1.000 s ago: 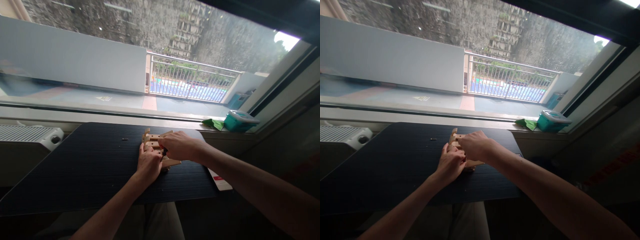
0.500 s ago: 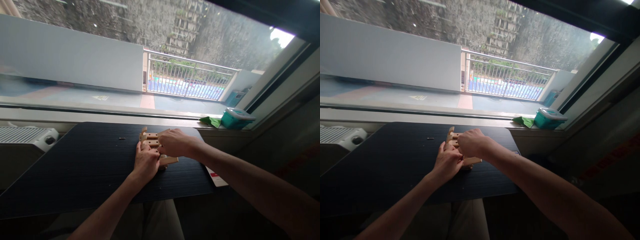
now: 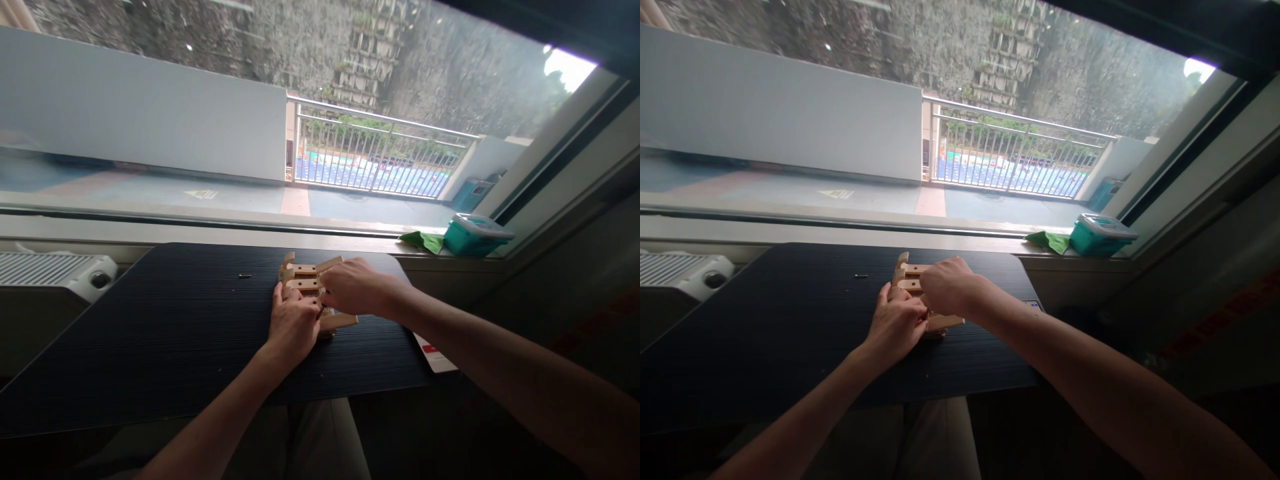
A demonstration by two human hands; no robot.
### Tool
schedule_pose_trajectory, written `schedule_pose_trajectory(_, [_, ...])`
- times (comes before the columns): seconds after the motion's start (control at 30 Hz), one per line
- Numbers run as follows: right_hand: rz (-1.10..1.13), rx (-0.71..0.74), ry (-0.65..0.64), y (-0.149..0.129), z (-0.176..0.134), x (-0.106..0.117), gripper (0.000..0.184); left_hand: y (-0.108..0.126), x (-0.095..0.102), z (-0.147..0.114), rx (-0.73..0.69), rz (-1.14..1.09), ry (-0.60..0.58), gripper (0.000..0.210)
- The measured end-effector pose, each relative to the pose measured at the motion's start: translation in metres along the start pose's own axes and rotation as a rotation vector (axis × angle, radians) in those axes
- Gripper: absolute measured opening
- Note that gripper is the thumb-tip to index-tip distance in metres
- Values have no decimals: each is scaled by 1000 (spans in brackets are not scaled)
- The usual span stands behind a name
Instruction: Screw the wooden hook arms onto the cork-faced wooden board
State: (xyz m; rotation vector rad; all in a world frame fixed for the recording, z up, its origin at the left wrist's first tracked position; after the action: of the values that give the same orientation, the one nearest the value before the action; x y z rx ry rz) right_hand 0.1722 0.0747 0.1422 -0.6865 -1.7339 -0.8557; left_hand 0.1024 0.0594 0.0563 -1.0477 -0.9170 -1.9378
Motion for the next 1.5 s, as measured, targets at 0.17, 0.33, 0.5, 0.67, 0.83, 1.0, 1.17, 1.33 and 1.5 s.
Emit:
schedule_pose_trajectory(0.17, [26, 51, 2, -5, -6, 8, 21, -2, -4, 1, 11, -14, -17, 14])
schedule_pose_trajectory(0.33, [35, 89, -40, -11, -7, 12, 18, -3, -7, -1, 7, -27, -2, 14])
schedule_pose_trajectory(0.5, [66, 123, -16, -13, 0, 2, 18, -2, -5, 0, 24, -7, 2, 13])
schedule_pose_trajectory(0.67, [41, 63, 16, -8, 0, -1, 22, -1, -3, 0, 17, 17, -10, 12])
schedule_pose_trajectory(0.83, [47, 56, 9, -9, -8, 9, 18, -1, -5, 0, 5, -42, -6, 14])
schedule_pose_trajectory(1.0, [25, 105, -1, -15, -6, 11, 18, -2, -4, -1, 10, -18, 14, 14])
schedule_pose_trajectory(1.17, [27, 109, 41, -14, 1, 1, 18, -1, -4, -1, 8, 20, -6, 14])
schedule_pose_trajectory(1.33, [-6, 42, 48, -11, 0, -3, 19, -2, -7, -1, -13, 49, -6, 13])
schedule_pose_trajectory(1.5, [0, 59, 35, -15, -4, 5, 17, -3, -9, -1, -11, 52, -1, 12])
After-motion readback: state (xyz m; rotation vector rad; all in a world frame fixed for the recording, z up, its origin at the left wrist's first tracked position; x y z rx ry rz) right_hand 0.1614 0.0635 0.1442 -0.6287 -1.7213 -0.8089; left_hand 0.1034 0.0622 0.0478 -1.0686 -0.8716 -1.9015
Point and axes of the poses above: each hand's wrist, its own z-axis towards the middle knuckle, its own x-axis out of the back of the hand, y = z × x, the point moved 5 cm from there along z, towards the middle knuckle, and after that the axes turned 7 degrees about y, right-handed, at the moved point
